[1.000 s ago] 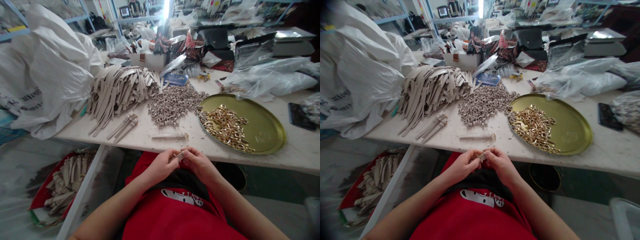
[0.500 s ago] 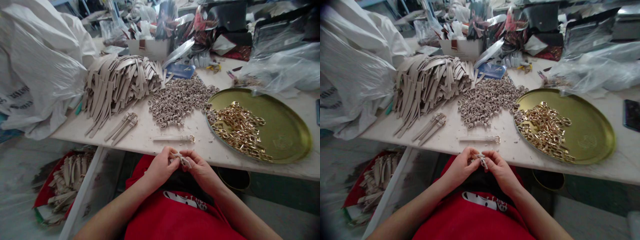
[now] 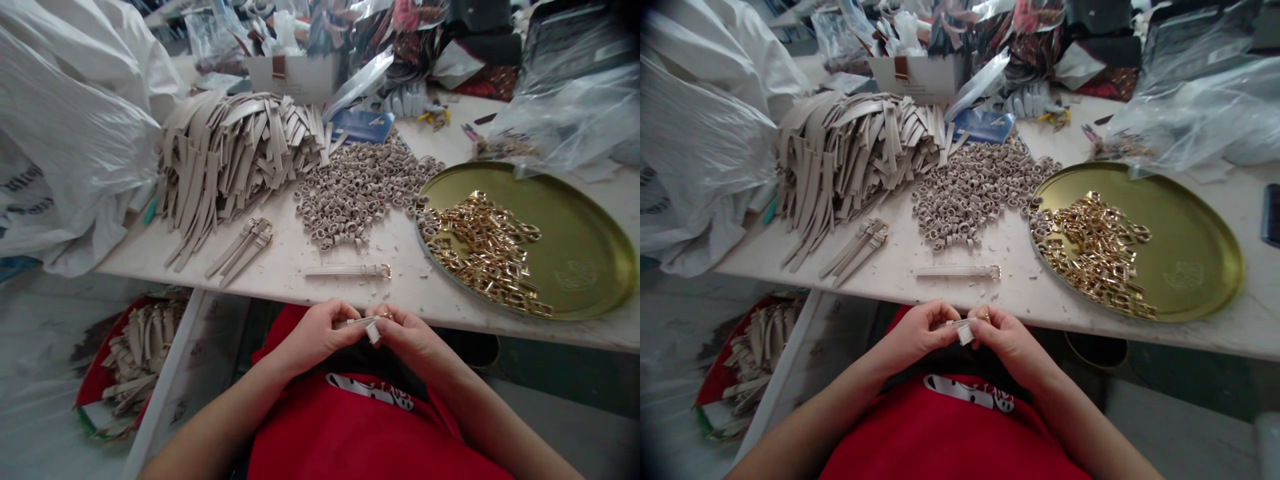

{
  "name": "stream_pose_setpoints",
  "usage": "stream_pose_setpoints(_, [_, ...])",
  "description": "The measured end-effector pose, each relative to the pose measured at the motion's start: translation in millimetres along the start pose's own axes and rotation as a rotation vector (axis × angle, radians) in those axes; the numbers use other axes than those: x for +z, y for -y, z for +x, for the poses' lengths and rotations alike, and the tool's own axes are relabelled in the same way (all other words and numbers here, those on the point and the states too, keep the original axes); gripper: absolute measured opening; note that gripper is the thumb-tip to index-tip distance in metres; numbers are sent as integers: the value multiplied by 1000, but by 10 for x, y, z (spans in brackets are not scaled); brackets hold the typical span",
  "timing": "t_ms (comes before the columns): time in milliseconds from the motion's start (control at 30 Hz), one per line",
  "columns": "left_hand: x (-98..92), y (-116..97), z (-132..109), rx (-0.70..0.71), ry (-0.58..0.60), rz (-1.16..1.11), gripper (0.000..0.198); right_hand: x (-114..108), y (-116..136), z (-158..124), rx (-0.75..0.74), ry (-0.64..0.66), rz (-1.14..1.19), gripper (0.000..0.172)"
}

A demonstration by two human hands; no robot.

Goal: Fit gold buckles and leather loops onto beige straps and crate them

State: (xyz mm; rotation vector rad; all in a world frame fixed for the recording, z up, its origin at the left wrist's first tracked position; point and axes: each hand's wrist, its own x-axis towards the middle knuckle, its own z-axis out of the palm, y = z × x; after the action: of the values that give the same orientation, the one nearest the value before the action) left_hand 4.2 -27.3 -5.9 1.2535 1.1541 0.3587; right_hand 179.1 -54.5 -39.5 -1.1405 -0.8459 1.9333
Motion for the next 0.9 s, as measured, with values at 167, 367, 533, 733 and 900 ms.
stream_pose_setpoints(167, [47,-10,-94,21,38,-143,23,72,-20,-67,-241,-409,-408,23])
stream_pose_setpoints(367, [149,57,-180,-7,57,-201,25,66,-62,-218,-215,-136,-561,16])
stream_pose_setpoints(533, [197,97,-289,-53,132,-278,33,57,-56,-346,-302,-45,-840,10])
stream_pose_setpoints(733, [296,139,-340,-22,127,-322,40,111,-79,-425,-330,26,-868,13])
stream_pose_setpoints(900, [249,163,-365,-60,164,-160,39,168,-211,-411,-397,-172,-782,20])
